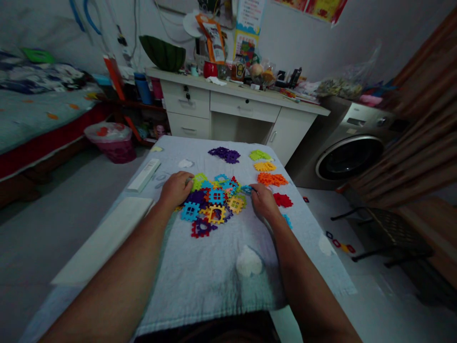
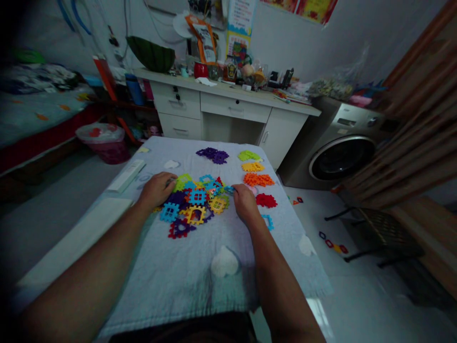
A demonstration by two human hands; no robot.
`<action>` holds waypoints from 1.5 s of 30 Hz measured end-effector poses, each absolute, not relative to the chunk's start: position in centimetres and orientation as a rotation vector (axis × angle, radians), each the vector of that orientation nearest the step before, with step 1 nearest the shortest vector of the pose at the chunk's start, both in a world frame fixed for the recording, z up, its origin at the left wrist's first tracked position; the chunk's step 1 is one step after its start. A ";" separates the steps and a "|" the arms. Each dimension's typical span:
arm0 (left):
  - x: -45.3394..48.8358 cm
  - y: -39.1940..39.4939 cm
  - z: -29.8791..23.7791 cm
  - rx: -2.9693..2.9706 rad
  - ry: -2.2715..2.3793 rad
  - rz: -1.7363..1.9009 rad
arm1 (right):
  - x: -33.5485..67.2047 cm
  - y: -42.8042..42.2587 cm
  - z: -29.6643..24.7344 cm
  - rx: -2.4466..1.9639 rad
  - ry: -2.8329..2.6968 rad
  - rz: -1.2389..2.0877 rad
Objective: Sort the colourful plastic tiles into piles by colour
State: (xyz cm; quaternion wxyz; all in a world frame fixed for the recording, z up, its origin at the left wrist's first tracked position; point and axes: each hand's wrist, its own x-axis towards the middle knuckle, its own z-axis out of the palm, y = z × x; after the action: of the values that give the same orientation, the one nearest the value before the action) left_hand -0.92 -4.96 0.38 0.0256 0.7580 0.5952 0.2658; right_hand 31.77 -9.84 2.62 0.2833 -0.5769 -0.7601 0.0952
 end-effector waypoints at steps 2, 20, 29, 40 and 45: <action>-0.7 -5.3 0.7 2.380 1.887 0.882 | 32.4 -9.9 3.0 -1.494 -1.930 0.267; -0.1 -7.1 1.7 2.243 2.009 0.884 | 42.8 -18.4 3.3 -1.717 -1.228 0.705; 0.3 -8.0 4.0 2.342 1.999 0.807 | 43.8 -18.8 1.2 -2.098 -1.474 0.164; 0.9 -9.9 7.7 2.412 1.852 0.062 | 41.8 -18.0 4.5 -1.962 -1.664 0.111; 1.0 -12.3 7.0 2.349 1.824 0.100 | 36.0 -14.9 7.4 -1.640 -2.148 0.334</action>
State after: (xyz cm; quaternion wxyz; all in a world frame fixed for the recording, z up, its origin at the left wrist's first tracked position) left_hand 1.02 -12.33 6.97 0.0828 0.7867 0.6108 0.0335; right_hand 36.01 -14.94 7.45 0.2076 -0.5891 -0.7717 0.1201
